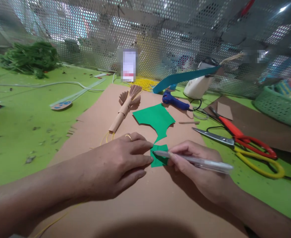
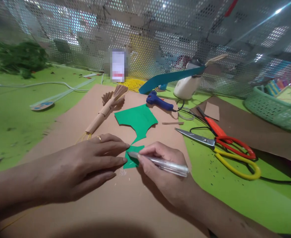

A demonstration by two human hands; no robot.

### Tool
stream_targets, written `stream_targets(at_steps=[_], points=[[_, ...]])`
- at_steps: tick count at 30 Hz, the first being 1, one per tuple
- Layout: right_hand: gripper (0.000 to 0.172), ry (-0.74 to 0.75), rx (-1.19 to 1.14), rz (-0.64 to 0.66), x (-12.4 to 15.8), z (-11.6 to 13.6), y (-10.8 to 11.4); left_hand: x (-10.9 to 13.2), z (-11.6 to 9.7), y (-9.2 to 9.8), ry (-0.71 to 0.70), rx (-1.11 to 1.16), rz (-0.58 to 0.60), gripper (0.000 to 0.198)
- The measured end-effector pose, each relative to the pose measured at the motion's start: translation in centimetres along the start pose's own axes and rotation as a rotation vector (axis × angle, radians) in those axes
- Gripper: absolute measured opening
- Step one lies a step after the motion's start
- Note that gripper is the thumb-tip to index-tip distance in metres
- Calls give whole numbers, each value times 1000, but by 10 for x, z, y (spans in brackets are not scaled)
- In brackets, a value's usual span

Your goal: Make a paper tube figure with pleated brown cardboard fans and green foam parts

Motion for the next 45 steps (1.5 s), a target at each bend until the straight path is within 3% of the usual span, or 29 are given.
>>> stream_targets(at_steps=[22, 32, 45], points=[[15, -36, -79, 33, 13, -8, 2, 0, 0, 2, 0, 15, -31, 15], [19, -76, 84, -12, 26, -6, 19, -2, -2, 4, -1, 4, -30, 14], [20, -91, 50, -32, 37, -19, 25, -2, -1, 3, -15, 27, -31, 16]])
Point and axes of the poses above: each hand's wrist, its own x-axis away from the middle knuckle, its own y-axis out of the back of the hand, z = x × y, the point moved 8 cm from there along -x, towards the middle knuckle, and after that the axes turned 7 degrees about z, right-handed, at the moved point
